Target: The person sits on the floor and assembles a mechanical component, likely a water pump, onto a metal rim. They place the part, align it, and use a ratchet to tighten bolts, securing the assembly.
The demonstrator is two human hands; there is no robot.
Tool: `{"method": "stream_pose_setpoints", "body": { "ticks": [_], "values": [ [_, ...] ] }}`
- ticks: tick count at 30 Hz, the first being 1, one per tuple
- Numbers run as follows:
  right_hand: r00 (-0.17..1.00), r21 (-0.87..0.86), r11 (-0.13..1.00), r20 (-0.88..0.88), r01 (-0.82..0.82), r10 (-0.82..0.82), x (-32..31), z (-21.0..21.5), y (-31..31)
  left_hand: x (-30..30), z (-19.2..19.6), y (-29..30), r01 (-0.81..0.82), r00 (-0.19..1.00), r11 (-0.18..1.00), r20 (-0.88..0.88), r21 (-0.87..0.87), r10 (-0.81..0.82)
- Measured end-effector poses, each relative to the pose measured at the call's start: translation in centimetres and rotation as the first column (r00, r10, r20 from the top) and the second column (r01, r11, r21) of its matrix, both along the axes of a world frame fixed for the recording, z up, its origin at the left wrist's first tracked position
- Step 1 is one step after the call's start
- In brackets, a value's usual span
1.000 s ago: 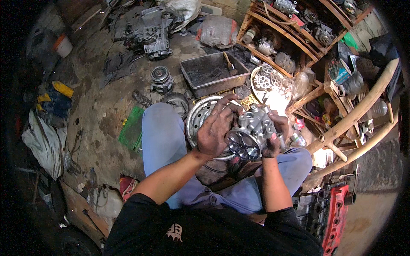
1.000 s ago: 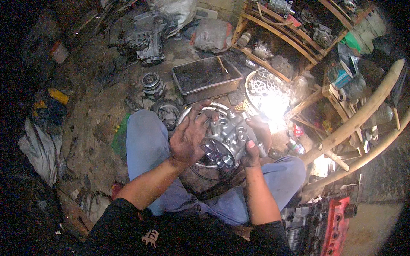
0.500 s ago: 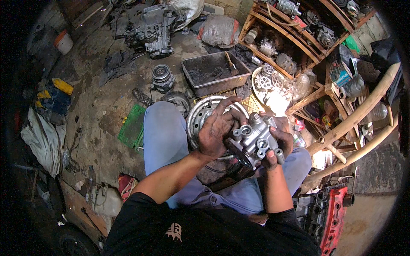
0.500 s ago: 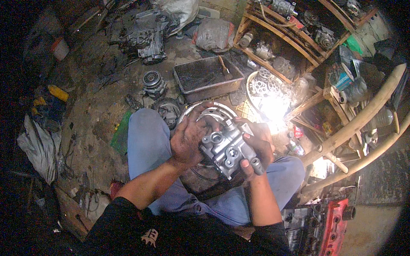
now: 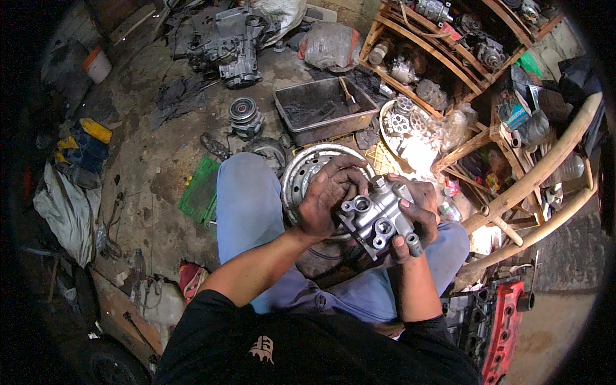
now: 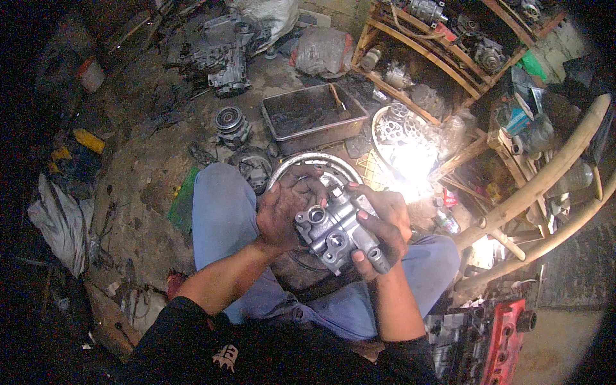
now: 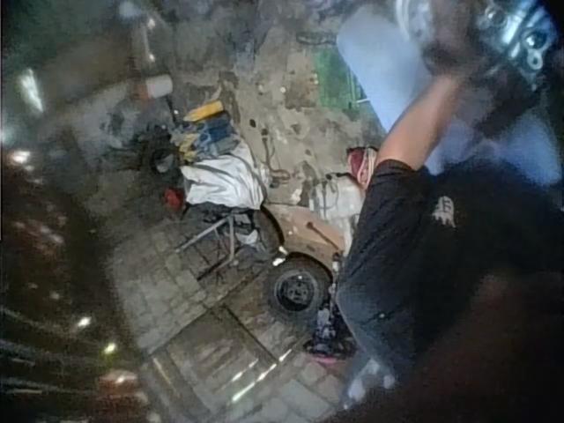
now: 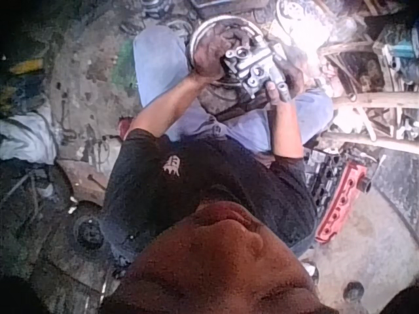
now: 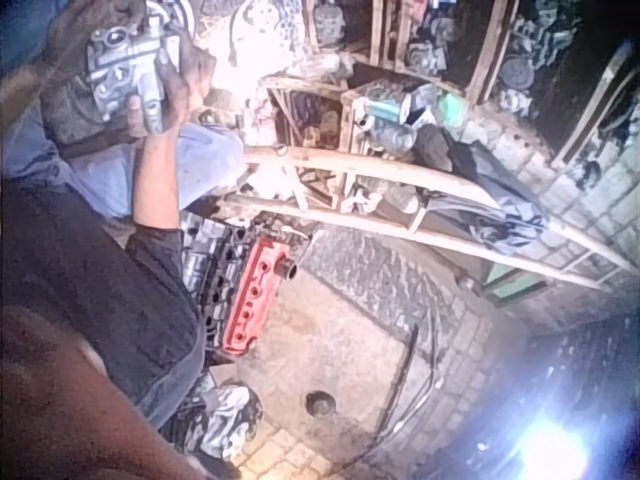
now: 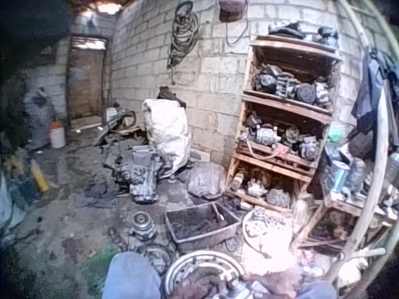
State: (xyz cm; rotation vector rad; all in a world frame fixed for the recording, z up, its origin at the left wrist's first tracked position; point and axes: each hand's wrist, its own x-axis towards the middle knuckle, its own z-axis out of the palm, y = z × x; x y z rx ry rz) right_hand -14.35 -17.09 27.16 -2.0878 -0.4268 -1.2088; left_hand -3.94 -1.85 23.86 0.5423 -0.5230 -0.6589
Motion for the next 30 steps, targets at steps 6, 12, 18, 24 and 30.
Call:
{"method": "stream_pose_setpoints", "body": {
  "ticks": [6,12,18,24,30],
  "values": [
    [0.985,0.363,0.93,-0.172,0.057,0.006,-0.3,-2.6,-0.2,0.7,0.6,-0.4,-0.213,0.878,0.971,0.457,0.104,0.144],
    [0.945,0.63,0.756,-0.324,0.177,0.049,0.0,-3.2,-0.3,0.8,1.2,-0.2,-0.251,0.832,0.953,0.541,0.17,0.123],
    [0.935,0.641,0.741,-0.351,0.201,0.051,0.2,-3.8,-0.4,0.9,0.7,-0.4,-0.279,0.827,0.931,0.552,0.237,0.108],
    [0.878,0.771,0.519,-0.473,0.37,0.076,1.1,-5.7,0.3,1.3,0.9,-1.8,-0.258,0.94,0.833,0.326,0.489,0.099],
    [0.951,0.977,-0.128,-0.132,0.173,0.279,5.0,-10.9,-0.1,4.4,-3.6,-3.3,0.125,0.963,0.753,-0.261,0.646,0.064]
  ]
}}
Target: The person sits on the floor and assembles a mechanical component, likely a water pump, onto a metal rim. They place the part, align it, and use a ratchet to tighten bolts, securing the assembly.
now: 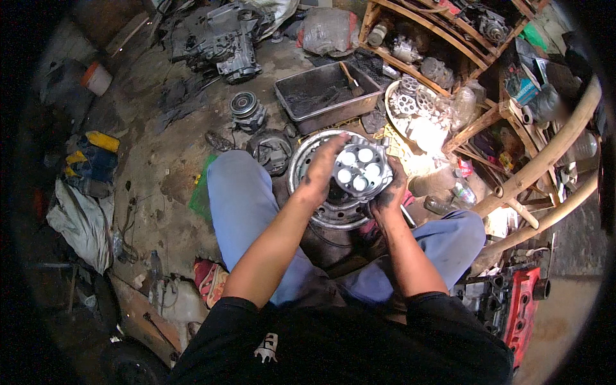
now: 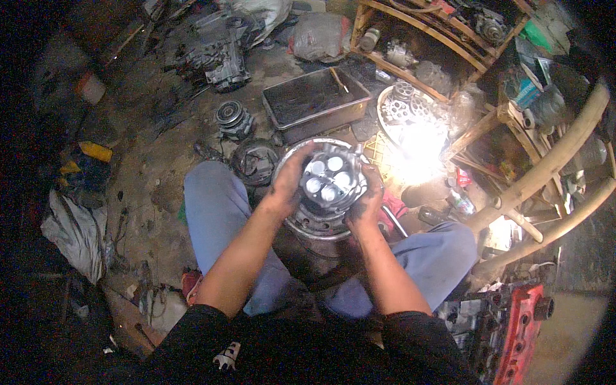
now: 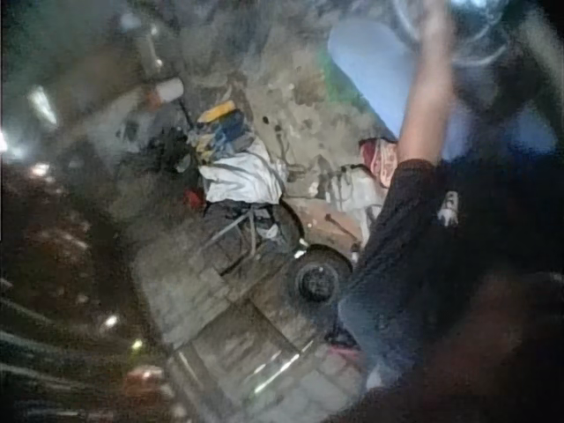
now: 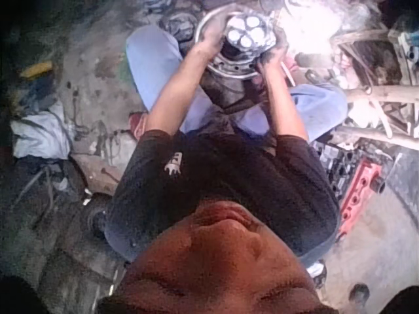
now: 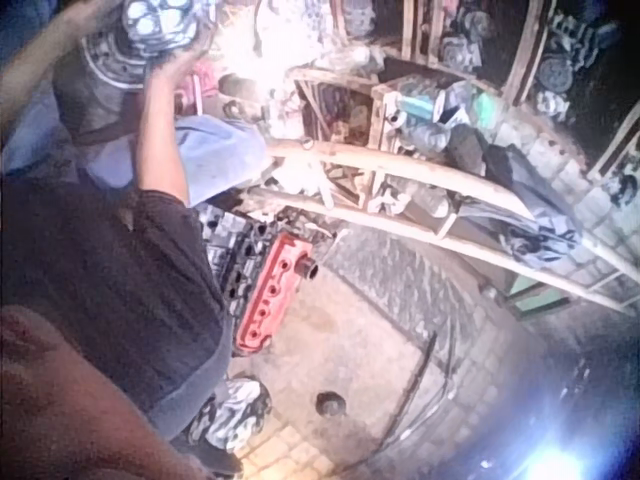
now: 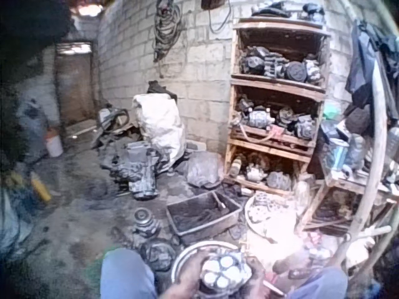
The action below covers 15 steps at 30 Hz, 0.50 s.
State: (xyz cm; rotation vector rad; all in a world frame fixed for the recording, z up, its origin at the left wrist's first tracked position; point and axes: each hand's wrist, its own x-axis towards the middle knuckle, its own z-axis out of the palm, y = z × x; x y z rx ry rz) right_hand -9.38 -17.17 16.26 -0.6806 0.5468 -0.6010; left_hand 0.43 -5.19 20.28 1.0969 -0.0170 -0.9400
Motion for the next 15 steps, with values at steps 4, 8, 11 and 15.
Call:
{"method": "stream_pose_setpoints", "body": {
  "ticks": [4,8,11,15],
  "values": [
    [0.993,0.248,0.962,0.015,-0.119,0.119,0.4,-2.9,-0.2,-0.5,-2.0,0.1,0.129,0.974,0.992,-0.185,0.001,-0.126],
    [0.953,0.307,0.93,-0.161,-0.2,0.258,0.7,-1.1,2.3,0.3,-4.8,2.3,0.193,0.951,0.98,-0.237,-0.053,-0.2],
    [0.905,0.339,0.889,-0.184,-0.307,0.382,1.0,-1.9,2.9,0.7,-5.7,3.7,0.175,0.938,0.983,-0.313,0.058,-0.149],
    [0.838,0.342,0.88,-0.324,-0.33,0.44,1.1,-2.7,3.2,0.9,-6.4,5.5,0.033,0.929,0.987,-0.37,0.159,0.028]
  ]
}}
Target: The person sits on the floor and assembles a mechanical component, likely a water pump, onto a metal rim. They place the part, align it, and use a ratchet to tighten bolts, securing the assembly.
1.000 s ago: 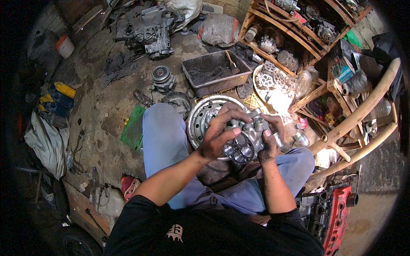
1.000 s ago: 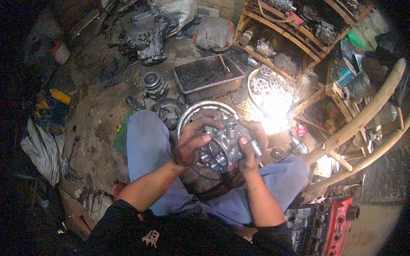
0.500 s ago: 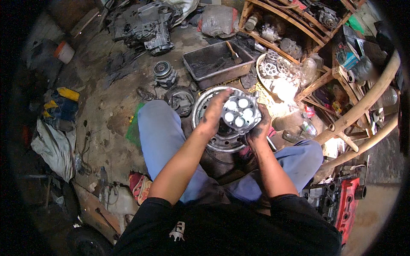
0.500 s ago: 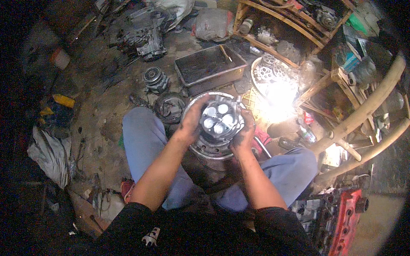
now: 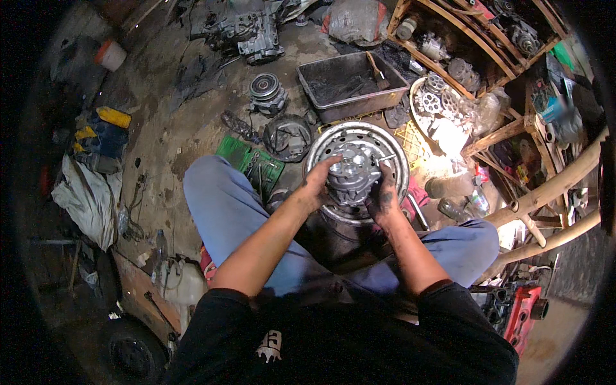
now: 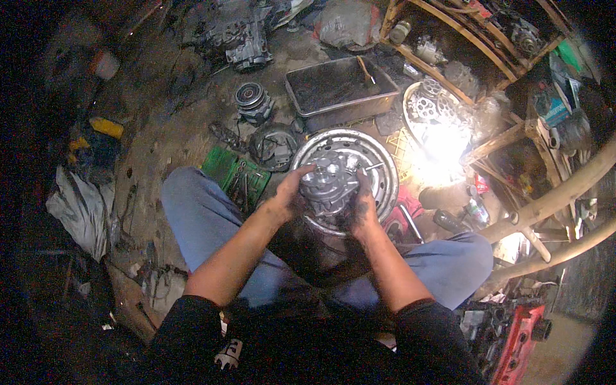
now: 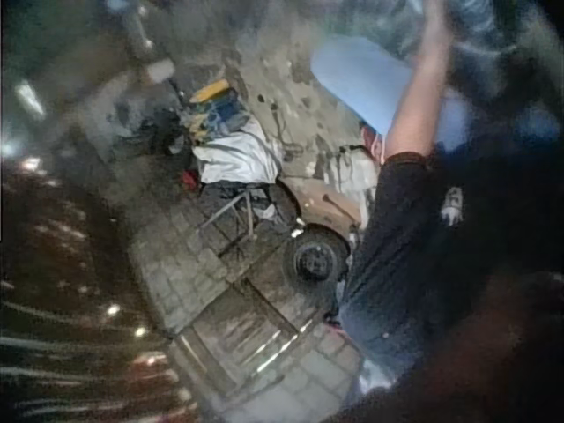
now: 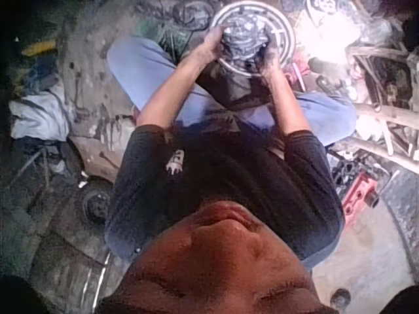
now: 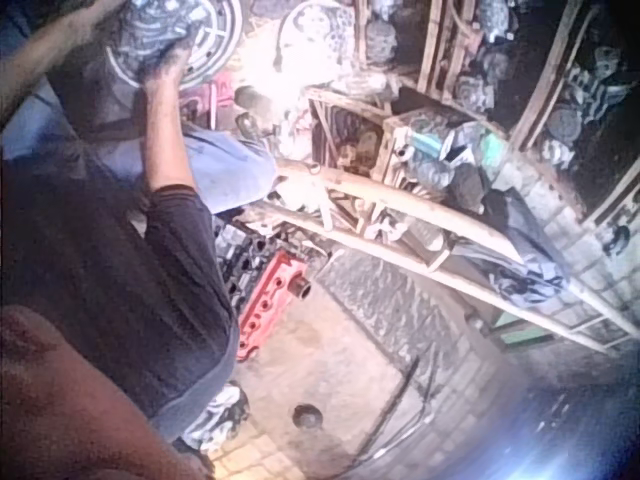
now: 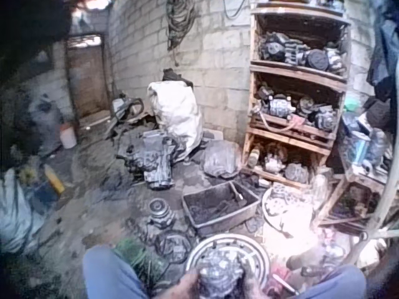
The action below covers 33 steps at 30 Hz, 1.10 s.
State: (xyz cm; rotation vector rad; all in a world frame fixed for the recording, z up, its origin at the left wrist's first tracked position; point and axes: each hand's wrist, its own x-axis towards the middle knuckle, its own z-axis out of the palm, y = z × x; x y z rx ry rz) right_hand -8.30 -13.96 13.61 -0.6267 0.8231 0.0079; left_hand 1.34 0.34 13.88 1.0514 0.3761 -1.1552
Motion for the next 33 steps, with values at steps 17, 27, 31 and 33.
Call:
{"method": "stream_pose_setpoints", "body": {
  "ticks": [17,27,31,33],
  "values": [
    [0.97,-0.745,0.645,-0.242,-0.171,-0.022,-2.6,-14.4,-4.1,-0.4,-0.4,4.1,-0.283,0.902,0.939,0.279,-0.198,0.33],
    [0.83,-0.82,0.169,-0.558,-0.547,-0.017,-0.9,-14.1,-2.4,0.8,-1.9,5.3,-0.355,0.889,0.912,0.229,-0.206,0.397],
    [0.79,-0.784,0.134,-0.612,-0.606,-0.01,-1.0,-13.7,-2.5,1.1,-1.8,5.4,-0.345,0.896,0.914,0.217,-0.213,0.389],
    [0.769,-0.762,0.129,-0.639,-0.635,0.008,-1.2,-15.1,-3.1,1.3,-2.1,5.5,-0.344,0.89,0.905,0.221,-0.251,0.4]
  ]
}}
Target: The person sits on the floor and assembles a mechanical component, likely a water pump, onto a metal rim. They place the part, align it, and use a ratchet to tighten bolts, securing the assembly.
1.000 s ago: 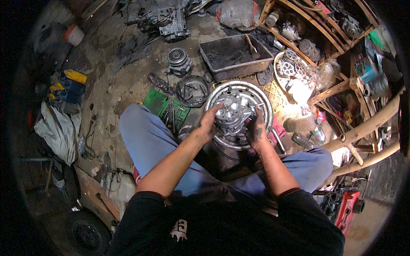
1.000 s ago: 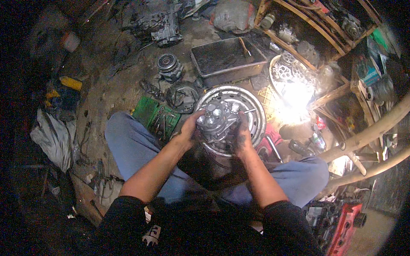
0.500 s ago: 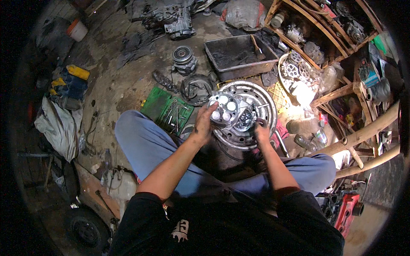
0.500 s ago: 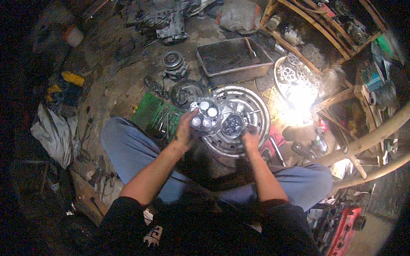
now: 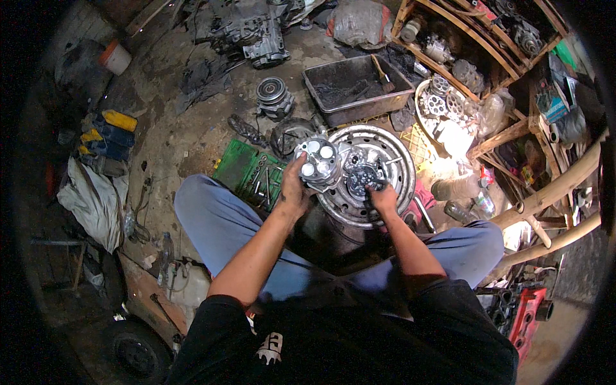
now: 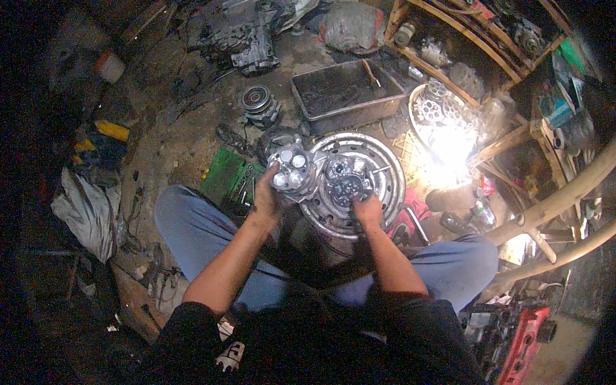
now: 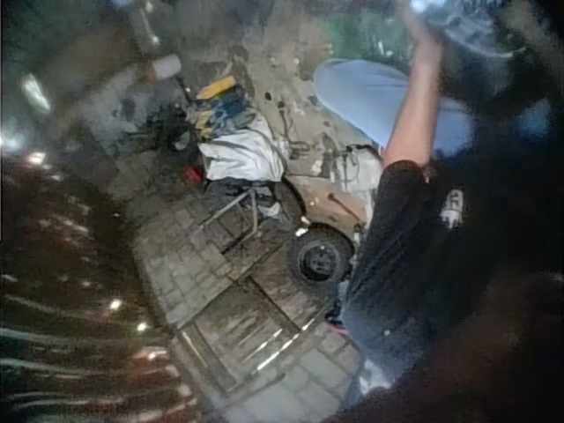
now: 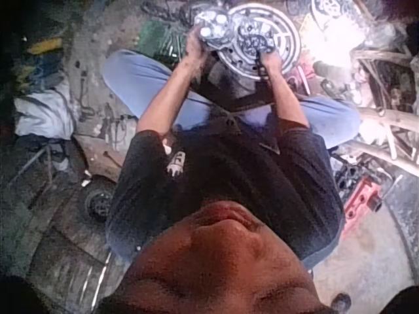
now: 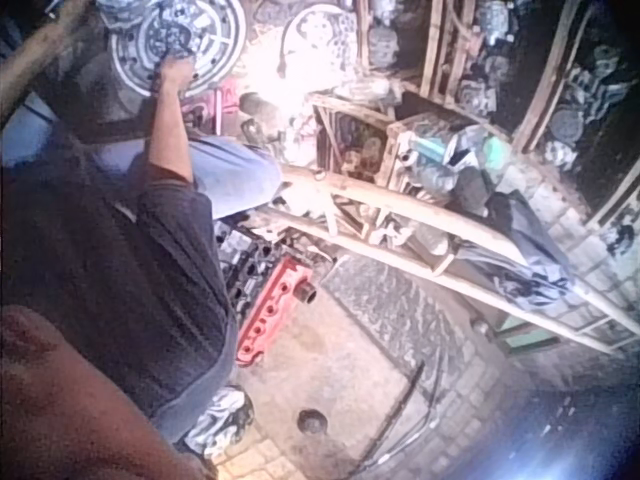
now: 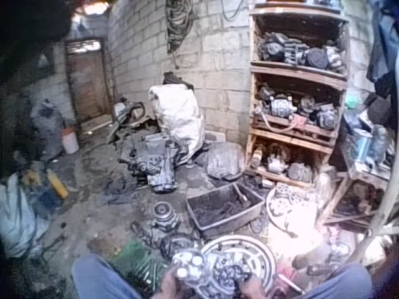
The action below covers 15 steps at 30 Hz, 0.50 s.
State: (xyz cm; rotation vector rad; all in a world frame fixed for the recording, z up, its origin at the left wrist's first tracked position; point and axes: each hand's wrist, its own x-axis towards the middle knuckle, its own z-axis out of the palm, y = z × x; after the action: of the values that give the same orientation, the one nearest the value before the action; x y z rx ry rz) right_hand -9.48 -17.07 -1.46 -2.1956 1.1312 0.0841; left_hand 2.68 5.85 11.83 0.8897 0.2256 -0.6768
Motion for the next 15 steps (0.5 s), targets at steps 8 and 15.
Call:
{"method": "stream_pose_setpoints", "body": {
  "ticks": [8,15],
  "values": [
    [0.993,0.32,0.947,0.095,0.031,-0.065,-0.1,-5.9,-1.9,0.8,-0.9,0.4,-0.059,0.998,0.998,-0.023,-0.035,0.058],
    [0.869,0.795,0.556,0.075,0.244,-0.489,0.5,-3.6,-1.0,0.5,0.6,0.5,-0.067,0.997,0.998,-0.05,-0.003,0.067]
  ]
}}
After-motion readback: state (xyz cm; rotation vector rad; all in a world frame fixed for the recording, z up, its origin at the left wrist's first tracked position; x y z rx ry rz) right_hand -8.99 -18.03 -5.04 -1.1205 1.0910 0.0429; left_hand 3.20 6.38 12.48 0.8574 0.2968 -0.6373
